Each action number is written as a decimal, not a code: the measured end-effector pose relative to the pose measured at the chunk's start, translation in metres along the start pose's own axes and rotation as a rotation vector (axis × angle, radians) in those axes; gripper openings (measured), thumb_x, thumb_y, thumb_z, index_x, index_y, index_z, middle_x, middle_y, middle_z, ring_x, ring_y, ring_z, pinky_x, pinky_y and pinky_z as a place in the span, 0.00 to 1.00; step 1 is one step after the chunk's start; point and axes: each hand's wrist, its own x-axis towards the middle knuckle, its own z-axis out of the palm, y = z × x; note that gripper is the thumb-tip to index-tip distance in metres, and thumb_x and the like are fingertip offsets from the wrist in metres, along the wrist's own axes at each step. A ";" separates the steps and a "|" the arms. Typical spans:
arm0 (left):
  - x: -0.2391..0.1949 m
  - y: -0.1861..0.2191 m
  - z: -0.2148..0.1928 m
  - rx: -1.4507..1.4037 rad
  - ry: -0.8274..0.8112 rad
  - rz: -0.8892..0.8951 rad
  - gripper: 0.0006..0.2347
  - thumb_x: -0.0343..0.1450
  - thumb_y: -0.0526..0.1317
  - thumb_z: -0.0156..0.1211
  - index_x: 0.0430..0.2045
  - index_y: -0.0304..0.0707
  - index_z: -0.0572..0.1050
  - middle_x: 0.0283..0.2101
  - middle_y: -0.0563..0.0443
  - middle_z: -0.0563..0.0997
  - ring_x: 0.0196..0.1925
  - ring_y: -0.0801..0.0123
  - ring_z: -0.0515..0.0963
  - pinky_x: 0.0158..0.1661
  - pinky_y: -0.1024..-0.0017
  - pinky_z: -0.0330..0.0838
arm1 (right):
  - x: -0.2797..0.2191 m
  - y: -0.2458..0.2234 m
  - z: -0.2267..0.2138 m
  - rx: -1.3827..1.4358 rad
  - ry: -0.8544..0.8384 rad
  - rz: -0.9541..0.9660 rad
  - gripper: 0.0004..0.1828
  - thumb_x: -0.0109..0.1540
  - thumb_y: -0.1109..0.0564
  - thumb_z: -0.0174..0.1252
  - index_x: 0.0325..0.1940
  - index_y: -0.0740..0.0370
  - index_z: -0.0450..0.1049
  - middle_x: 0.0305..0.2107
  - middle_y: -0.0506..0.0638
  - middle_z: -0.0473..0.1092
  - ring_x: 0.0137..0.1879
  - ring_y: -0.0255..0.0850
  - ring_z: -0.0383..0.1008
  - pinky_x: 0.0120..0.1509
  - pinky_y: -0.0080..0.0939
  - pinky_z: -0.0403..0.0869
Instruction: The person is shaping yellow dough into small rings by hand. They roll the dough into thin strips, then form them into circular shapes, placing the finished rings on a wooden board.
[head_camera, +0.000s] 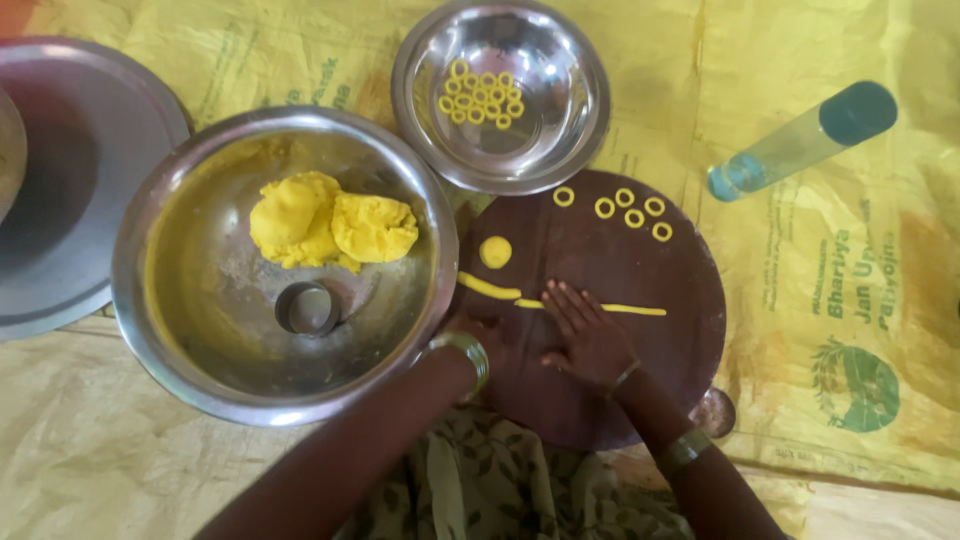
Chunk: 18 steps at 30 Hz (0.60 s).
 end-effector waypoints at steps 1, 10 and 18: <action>0.009 -0.007 0.003 -0.029 0.005 -0.036 0.26 0.75 0.39 0.57 0.70 0.32 0.63 0.72 0.35 0.66 0.68 0.47 0.71 0.63 0.43 0.63 | -0.014 -0.006 -0.002 0.022 0.004 -0.043 0.55 0.60 0.24 0.46 0.77 0.66 0.48 0.74 0.61 0.48 0.80 0.51 0.44 0.80 0.55 0.45; 0.023 -0.016 0.009 0.138 -0.125 -0.100 0.24 0.75 0.41 0.54 0.67 0.30 0.64 0.68 0.37 0.70 0.69 0.53 0.70 0.65 0.55 0.60 | -0.048 -0.041 -0.005 -0.040 -0.017 -0.058 0.53 0.62 0.22 0.39 0.76 0.65 0.48 0.74 0.60 0.48 0.80 0.51 0.43 0.80 0.56 0.43; 0.016 -0.009 0.025 0.138 0.101 -0.200 0.30 0.75 0.41 0.48 0.70 0.18 0.48 0.71 0.32 0.62 0.72 0.54 0.62 0.67 0.54 0.46 | -0.001 -0.023 -0.004 0.003 0.027 -0.033 0.55 0.61 0.22 0.42 0.77 0.68 0.50 0.74 0.63 0.49 0.79 0.53 0.45 0.79 0.56 0.46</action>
